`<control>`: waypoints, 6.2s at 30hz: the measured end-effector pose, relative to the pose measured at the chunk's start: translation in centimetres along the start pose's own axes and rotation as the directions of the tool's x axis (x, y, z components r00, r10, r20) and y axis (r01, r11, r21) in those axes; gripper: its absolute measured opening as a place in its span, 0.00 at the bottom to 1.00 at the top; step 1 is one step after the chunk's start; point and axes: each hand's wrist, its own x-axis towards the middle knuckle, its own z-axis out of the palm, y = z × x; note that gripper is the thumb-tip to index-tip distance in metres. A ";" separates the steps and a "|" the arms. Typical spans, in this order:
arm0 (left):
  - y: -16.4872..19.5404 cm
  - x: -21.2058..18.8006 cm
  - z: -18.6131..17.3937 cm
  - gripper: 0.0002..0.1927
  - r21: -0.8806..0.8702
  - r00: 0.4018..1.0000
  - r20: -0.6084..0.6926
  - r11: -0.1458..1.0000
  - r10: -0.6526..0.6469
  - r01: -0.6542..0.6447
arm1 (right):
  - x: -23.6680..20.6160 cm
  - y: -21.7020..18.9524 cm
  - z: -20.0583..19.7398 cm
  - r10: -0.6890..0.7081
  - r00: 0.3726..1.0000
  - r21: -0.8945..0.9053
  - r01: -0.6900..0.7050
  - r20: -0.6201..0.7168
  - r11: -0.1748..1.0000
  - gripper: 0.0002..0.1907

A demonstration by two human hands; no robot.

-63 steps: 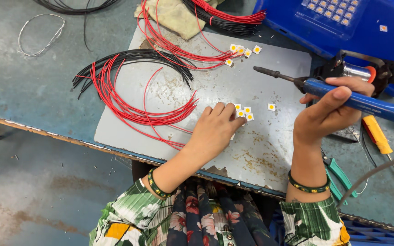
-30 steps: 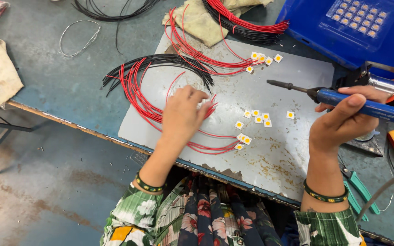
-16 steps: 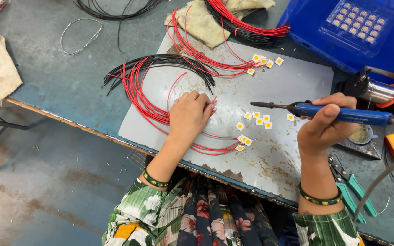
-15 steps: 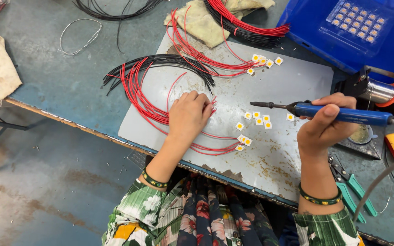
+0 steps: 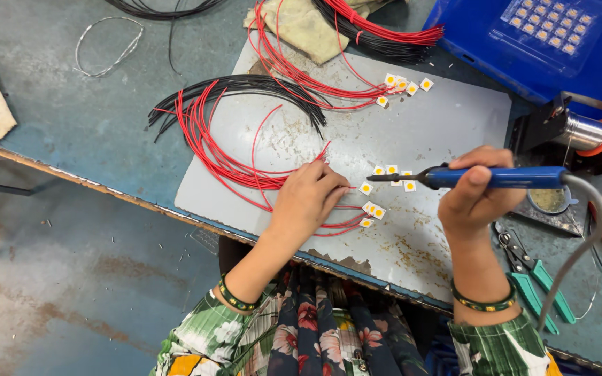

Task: The person uses a soldering iron to attach red and black wires to small square LED modules on a white work mat. They repeatedly position the wire ends, apply solder, and move completed units aside while continuing the process.

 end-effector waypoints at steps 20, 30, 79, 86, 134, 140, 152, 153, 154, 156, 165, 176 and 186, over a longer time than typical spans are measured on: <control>0.1 -0.8 1.2 0.04 0.034 0.999 0.034 0.999 -0.027 0.026 | -0.2 -1.2 0.9 -0.053 0.993 0.021 0.051 0.108 0.998 0.30; 0.1 -0.8 1.4 0.04 0.044 0.999 0.027 0.999 -0.018 0.017 | -0.3 -1.4 1.0 -0.054 0.991 0.013 0.053 0.120 0.998 0.30; -0.3 -1.0 2.3 0.06 0.131 1.000 0.007 0.991 0.001 -0.002 | 0.6 -2.2 1.4 -0.095 0.981 -0.015 0.099 0.171 0.995 0.28; -0.4 -0.9 2.4 0.06 0.147 1.000 0.006 0.989 0.005 -0.005 | 0.6 -2.1 1.5 -0.086 0.983 -0.010 0.089 0.159 0.996 0.29; -0.2 -0.8 2.4 0.07 0.170 0.999 -0.023 0.985 0.043 -0.039 | 3.0 -1.3 -1.8 -0.109 0.993 -0.200 0.115 0.038 0.973 0.29; 0.7 -1.0 1.4 0.04 0.104 0.992 0.109 0.992 0.066 -0.077 | 3.1 1.5 -5.7 -0.097 0.994 -0.292 0.079 -0.048 0.953 0.32; 0.8 2.7 3.4 0.13 0.241 0.991 0.097 0.964 0.091 -0.112 | 1.5 4.0 -7.0 -0.014 0.983 -0.267 -0.037 -0.186 0.963 0.32; 0.7 3.0 3.8 0.14 0.248 0.990 0.096 0.961 0.101 -0.122 | 1.4 3.8 -6.8 0.000 0.983 -0.248 -0.046 -0.183 0.968 0.31; 0.7 3.3 4.1 0.14 0.256 0.989 0.095 0.958 0.110 -0.131 | 1.4 3.7 -6.7 0.015 0.983 -0.232 -0.058 -0.183 0.971 0.31; 0.6 3.6 4.5 0.14 0.272 0.986 0.118 0.951 0.116 -0.145 | 1.6 3.6 -6.6 0.002 0.985 -0.238 -0.044 -0.174 0.970 0.31; 0.1 3.5 3.7 0.14 0.283 0.989 0.150 0.957 0.014 -0.056 | 1.6 3.7 -6.5 -0.007 0.986 -0.238 -0.033 -0.164 0.971 0.34; -0.1 2.9 3.4 0.13 0.210 0.979 0.195 0.972 0.060 -0.101 | 2.0 2.8 -6.2 0.023 0.990 -0.214 -0.053 -0.138 0.975 0.32; -2.0 2.9 0.6 0.17 0.336 0.995 -0.086 0.938 -0.056 0.081 | 1.6 4.3 -6.6 -0.051 0.992 -0.272 0.018 -0.115 0.962 0.32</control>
